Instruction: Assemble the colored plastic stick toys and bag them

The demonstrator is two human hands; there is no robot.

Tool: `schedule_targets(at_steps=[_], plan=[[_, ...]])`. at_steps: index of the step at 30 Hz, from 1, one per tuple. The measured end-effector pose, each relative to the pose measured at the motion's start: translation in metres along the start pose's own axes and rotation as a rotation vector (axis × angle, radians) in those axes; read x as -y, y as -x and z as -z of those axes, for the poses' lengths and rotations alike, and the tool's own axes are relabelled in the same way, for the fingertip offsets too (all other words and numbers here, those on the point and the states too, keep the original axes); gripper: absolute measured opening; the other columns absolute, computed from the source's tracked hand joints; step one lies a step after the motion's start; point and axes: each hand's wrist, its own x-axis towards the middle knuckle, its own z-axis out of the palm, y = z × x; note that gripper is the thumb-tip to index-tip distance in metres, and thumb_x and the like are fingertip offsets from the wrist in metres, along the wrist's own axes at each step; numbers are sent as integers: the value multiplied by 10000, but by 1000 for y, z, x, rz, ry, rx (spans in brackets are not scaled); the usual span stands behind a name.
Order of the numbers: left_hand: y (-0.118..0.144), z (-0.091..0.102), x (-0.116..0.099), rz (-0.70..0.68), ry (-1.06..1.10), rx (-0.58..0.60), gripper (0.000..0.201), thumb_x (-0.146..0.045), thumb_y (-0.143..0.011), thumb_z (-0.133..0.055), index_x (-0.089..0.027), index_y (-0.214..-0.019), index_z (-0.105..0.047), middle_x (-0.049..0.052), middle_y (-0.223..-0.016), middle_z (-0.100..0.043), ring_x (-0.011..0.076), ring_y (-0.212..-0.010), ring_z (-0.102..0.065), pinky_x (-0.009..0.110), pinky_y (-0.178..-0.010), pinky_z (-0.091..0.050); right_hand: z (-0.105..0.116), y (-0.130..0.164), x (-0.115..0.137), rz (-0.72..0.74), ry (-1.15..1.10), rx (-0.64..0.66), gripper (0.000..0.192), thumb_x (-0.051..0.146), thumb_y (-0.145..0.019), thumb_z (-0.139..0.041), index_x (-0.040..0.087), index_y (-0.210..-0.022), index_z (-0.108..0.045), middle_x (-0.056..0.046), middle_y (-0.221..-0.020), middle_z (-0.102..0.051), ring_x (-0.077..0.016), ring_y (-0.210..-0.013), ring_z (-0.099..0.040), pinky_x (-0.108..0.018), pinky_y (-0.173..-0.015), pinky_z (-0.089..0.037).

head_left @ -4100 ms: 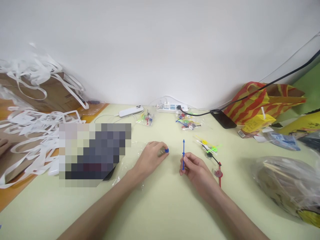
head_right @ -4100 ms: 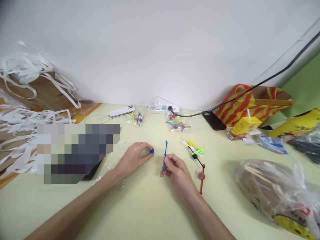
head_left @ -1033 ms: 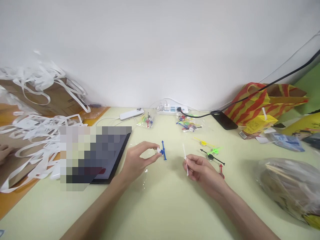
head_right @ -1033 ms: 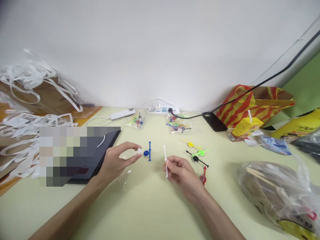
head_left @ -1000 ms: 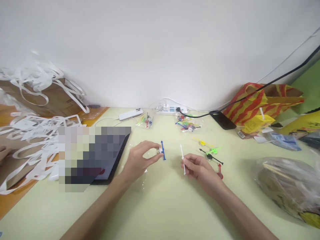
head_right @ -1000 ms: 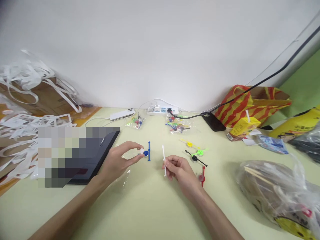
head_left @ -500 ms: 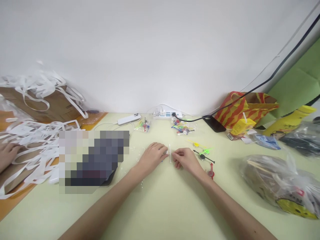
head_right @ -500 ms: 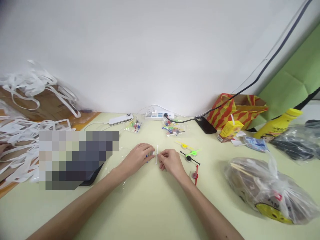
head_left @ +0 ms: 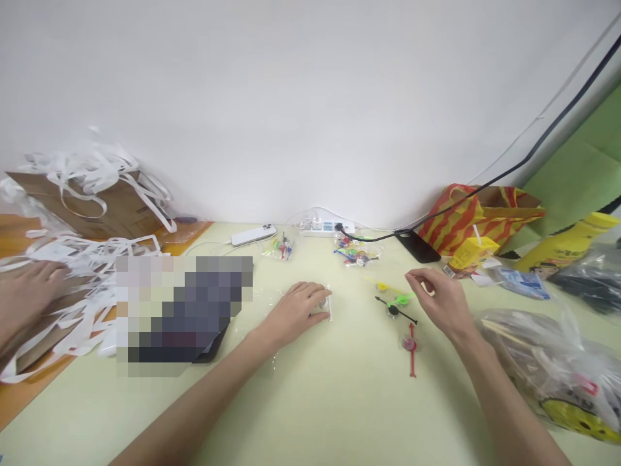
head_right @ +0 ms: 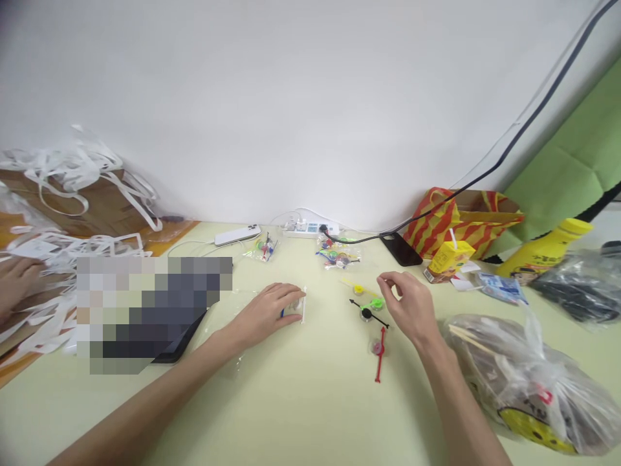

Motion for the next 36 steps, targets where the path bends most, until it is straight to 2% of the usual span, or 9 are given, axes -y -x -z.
schedule_targets(at_steps=[4,8,11,15,18,22,26,29,36], plan=[[-6,0,-4,-27,-21,65,350,-332,-977,-599,-281,-1323,-586,77,-1356,-622,249,-1298,-549,482,-1136,-387,12,4,-21,125,55,231,287,470,-943,-571,244,-905,-742,-69,-899,-726,-245,-844,-601,-375,-775,-431],[-14,-3,-6,-22,-12,85,236,-298,-989,-573,-274,-1204,-668,69,-1308,-660,241,-1292,-566,505,-1154,-364,11,7,-12,162,100,430,289,480,-939,-583,252,-920,-761,-70,-871,-709,-249,-855,-603,-406,-827,-396],[-12,-4,-4,-28,9,81,217,-278,-990,-571,-271,-1177,-682,63,-1278,-679,224,-1269,-590,500,-1167,-353,7,10,-3,143,144,502,289,478,-915,-607,243,-823,-749,-45,-768,-680,-232,-798,-599,-401,-815,-373],[-5,-4,4,-42,26,48,214,-283,-992,-573,-287,-1169,-691,45,-1270,-688,206,-1263,-604,501,-1200,-312,3,14,-1,152,194,495,241,429,-879,-652,248,-740,-733,-29,-688,-660,-230,-752,-594,-386,-768,-355],[-2,-2,5,-51,-6,19,257,-295,-1000,-559,-298,-1236,-661,58,-1372,-634,229,-1337,-546,534,-1206,-297,0,16,2,185,163,512,214,356,-889,-640,245,-726,-721,-34,-665,-658,-233,-733,-591,-389,-762,-369],[-3,-1,-10,-60,-28,-93,281,-324,-1009,-544,-257,-1270,-626,85,-1414,-596,255,-1401,-472,537,-1215,-285,-4,20,20,161,36,557,184,315,-897,-618,234,-765,-717,-34,-694,-667,-226,-751,-603,-377,-773,-413],[-3,-4,-40,-57,71,-195,322,-432,-968,-605,-230,-1217,-629,75,-1214,-701,217,-1175,-641,489,-1198,-337,-13,27,51,105,-150,577,156,272,-906,-582,237,-824,-710,-16,-741,-670,-194,-731,-589,-323,-706,-437],[-2,-6,-58,-43,155,-230,338,-476,-935,-642,-224,-1160,-632,63,-1137,-731,210,-1068,-688,468,-1162,-389,-23,36,73,123,-214,511,136,229,-896,-575,221,-787,-657,-7,-707,-628,-173,-672,-557,-295,-638,-424],[-4,-1,-70,50,278,-264,103,-317,-947,-616,-219,-977,-624,15,-958,-755,180,-866,-698,417,-1030,-465,-31,49,90,362,-138,360,140,124,-920,-514,206,-809,-540,-7,-722,-571,-160,-676,-520,-288,-635,-399]])
